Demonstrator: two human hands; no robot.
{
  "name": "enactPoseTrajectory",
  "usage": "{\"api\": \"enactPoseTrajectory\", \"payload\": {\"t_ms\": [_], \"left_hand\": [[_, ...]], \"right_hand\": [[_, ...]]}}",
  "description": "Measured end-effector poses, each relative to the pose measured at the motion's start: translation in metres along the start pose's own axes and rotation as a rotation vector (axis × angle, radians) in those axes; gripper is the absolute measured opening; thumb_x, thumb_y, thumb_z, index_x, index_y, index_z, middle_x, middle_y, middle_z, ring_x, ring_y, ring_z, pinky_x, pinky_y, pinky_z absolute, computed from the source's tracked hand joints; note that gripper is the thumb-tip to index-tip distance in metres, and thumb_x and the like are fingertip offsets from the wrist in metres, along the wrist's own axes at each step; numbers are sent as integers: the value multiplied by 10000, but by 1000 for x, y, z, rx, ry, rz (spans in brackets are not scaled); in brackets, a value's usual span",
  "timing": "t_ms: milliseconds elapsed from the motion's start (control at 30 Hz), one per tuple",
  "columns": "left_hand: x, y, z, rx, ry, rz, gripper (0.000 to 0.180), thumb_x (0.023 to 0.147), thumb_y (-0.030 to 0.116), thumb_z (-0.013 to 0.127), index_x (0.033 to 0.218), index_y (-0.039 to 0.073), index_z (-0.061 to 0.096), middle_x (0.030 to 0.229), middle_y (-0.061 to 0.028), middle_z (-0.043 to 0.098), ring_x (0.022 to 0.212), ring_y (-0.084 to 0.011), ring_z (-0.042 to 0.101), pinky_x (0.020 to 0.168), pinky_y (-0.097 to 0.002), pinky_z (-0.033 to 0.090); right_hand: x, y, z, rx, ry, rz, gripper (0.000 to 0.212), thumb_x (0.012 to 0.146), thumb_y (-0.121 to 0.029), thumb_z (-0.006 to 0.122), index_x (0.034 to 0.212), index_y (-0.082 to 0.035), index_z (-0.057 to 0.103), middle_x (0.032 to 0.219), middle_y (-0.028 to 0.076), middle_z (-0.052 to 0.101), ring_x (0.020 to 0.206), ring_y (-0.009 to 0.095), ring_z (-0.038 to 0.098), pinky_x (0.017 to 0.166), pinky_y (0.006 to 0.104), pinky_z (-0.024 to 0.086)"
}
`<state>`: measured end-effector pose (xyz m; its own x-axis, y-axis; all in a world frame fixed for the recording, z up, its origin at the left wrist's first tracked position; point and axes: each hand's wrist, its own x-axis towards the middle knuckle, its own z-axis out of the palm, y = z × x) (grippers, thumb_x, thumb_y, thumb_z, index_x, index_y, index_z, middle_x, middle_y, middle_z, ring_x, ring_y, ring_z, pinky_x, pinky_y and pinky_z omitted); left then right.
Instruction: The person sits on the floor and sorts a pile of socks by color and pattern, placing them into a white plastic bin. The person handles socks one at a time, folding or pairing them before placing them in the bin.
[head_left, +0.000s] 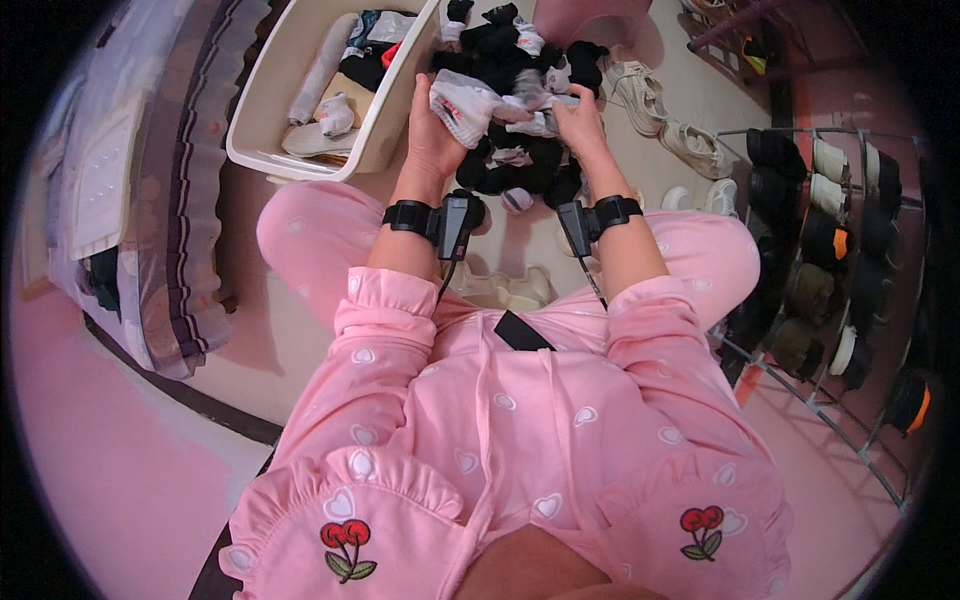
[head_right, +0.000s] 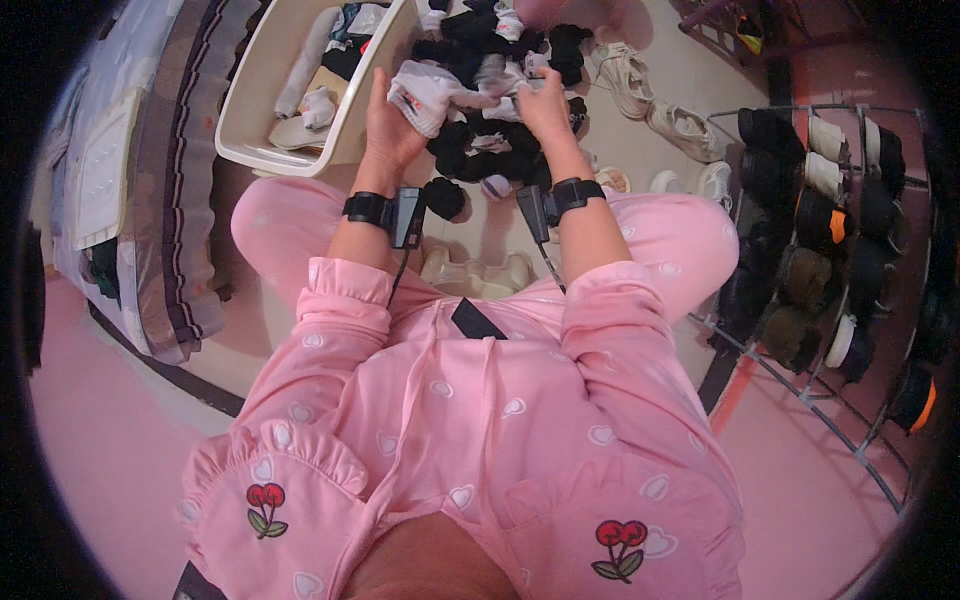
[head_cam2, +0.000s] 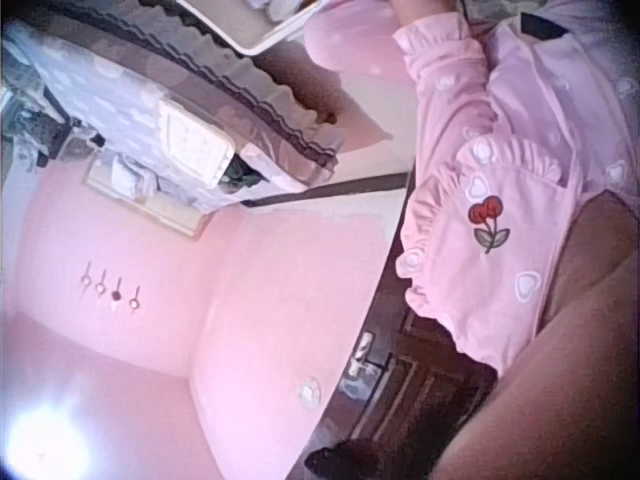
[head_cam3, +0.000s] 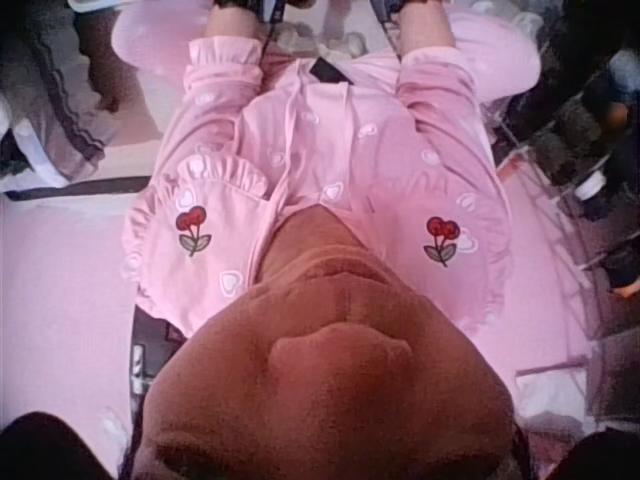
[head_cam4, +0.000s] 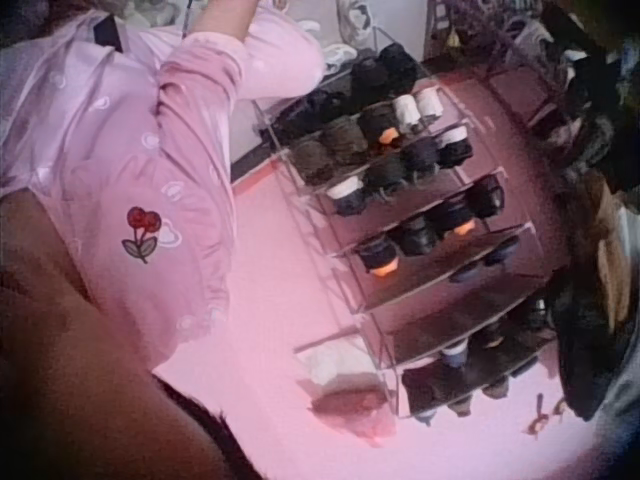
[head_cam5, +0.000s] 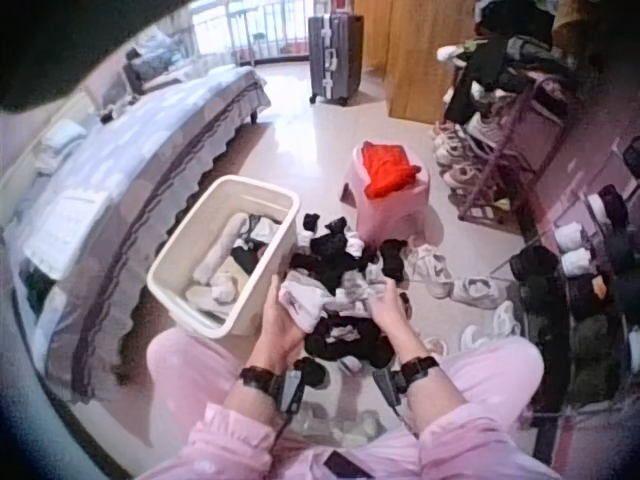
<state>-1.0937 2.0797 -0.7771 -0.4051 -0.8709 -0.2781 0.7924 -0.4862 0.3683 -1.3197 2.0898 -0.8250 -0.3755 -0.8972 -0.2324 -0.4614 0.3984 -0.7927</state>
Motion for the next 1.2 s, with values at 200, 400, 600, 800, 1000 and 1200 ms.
{"api": "enactPoseTrajectory", "payload": {"t_ms": [200, 400, 600, 800, 1000, 1200], "left_hand": [[1, -8, 26, 217, 47, 1, 722, 917, 645, 338, 1216, 10, 507, 1153, -148, 598, 1045, -306, 589, 895, -419, 489], [12, -20, 46, 258, 77, 15, 541, 912, 593, 438, 1016, 80, 575, 965, -85, 627, 927, -231, 608, 853, -372, 477], [14, -24, 34, 266, 94, -105, 617, 862, 548, 581, 1209, 51, 469, 1061, -86, 571, 955, -220, 566, 889, -374, 440], [15, -27, -11, 419, 61, -84, 170, 871, 221, 590, 969, 84, 610, 914, -44, 625, 860, -166, 581, 809, -310, 465], [21, -32, -17, 332, 380, -11, 234, 892, 38, 465, 1066, -66, 582, 895, -114, 650, 771, -204, 612, 640, -284, 493], [18, -23, -21, 416, 390, -197, 168, 885, 81, 468, 970, 10, 594, 666, -10, 560, 511, -79, 482, 459, -221, 403]], "right_hand": [[-13, -41, -2, 306, -172, -195, 534, 866, -347, 616, 1300, -68, 479, 973, 95, 648, 895, 166, 589, 786, 289, 466], [-50, -82, 2, 67, -280, -502, 410, 852, -364, 596, 1071, -19, 628, 929, 195, 656, 892, 322, 629, 795, 381, 483], [-65, -81, 21, -48, -140, -652, 270, 923, -228, 499, 999, 15, 586, 962, 236, 587, 933, 414, 555, 812, 465, 449], [-57, -64, 48, -75, -67, -545, 187, 927, -166, 470, 946, 4, 547, 904, 230, 585, 876, 442, 542, 765, 487, 451], [-33, -58, 56, 865, -205, 168, 201, 932, -188, 459, 925, -17, 565, 781, 73, 613, 726, 205, 611, 692, 376, 508], [-30, -63, 33, 1287, -720, 353, 238, 915, -245, 480, 968, -54, 610, 889, 75, 661, 785, 224, 646, 720, 372, 534]]}}
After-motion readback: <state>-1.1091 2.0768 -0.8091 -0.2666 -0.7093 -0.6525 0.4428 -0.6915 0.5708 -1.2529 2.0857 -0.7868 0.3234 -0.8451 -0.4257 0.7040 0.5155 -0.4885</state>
